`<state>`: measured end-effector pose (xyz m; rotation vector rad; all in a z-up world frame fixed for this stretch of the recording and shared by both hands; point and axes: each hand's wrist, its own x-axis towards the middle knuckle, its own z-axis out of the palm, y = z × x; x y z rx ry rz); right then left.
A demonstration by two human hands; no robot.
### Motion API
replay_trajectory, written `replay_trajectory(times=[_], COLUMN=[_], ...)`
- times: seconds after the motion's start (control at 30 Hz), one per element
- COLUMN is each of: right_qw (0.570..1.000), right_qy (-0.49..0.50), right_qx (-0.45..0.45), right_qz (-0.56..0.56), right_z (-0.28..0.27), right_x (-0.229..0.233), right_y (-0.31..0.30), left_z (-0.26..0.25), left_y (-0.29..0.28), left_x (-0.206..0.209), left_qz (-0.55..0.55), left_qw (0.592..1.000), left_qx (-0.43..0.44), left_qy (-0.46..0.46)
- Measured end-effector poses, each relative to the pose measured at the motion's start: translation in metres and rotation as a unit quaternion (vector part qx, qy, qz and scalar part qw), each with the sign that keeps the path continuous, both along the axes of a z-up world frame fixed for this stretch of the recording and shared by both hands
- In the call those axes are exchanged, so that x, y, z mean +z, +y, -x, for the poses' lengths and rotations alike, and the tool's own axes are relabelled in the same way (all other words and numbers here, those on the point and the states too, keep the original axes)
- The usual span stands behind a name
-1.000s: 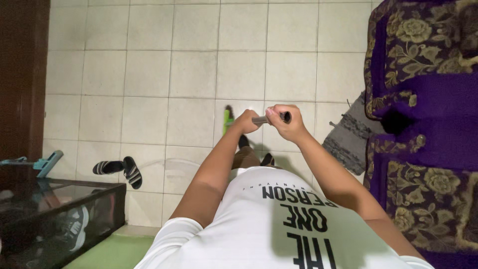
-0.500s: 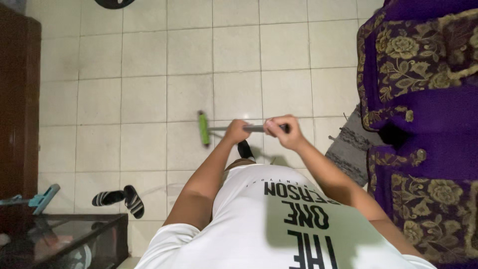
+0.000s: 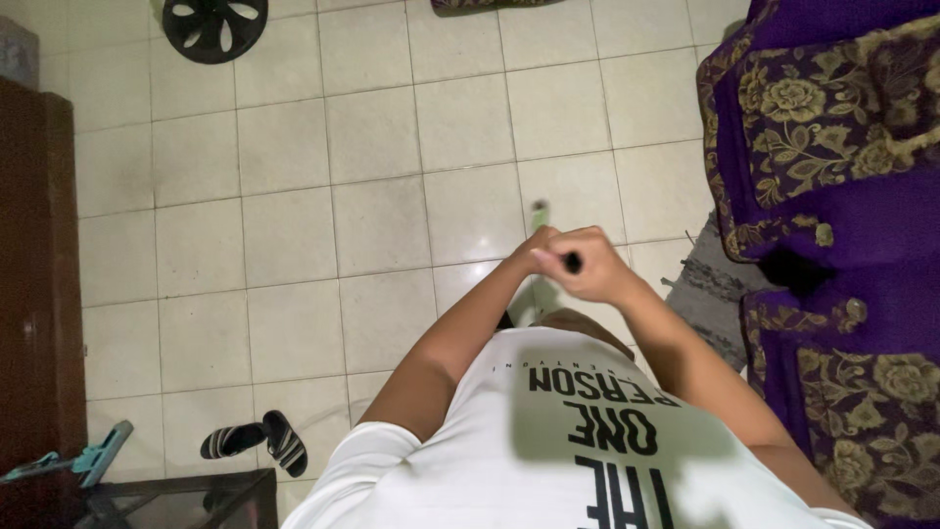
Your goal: The person sweeps the tiled floor using a broom, moving around furniture and objects like a fan, chairs, and cabinets.
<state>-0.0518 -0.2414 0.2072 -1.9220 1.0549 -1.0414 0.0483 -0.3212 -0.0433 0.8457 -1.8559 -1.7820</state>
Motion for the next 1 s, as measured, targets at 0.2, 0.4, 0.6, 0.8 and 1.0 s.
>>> replay_trajectory(times=[0.2,0.4,0.6,0.8,1.0], right_qw=[0.978,0.97,0.957,0.95,0.957], right_qy=[-0.172,-0.218,-0.241,-0.221,-0.204], right_qx=[0.037,0.05,0.097,0.153,0.138], right_qz=[-0.11,-0.098,-0.131,-0.161,-0.15], right_z=[0.025,0.0,-0.019,-0.011,0.013], right_x=[-0.025,-0.053,-0.071,-0.062,-0.028], right_y=[-0.016,-0.047,-0.101,-0.171,-0.212], left_z=[-0.05,-0.095,-0.128,-0.136,-0.118], left_y=[-0.011,-0.038,-0.08,-0.129,-0.177], left_x=[-0.011,-0.008,-0.018,-0.014,-0.001], left_qz=[0.09,0.137,0.094,0.064,0.132], left_qw=[0.961,0.95,0.936,0.924,0.918], left_qx=[0.024,0.03,0.027,0.078,0.106], left_qy=[-0.259,-0.279,-0.337,-0.369,-0.36])
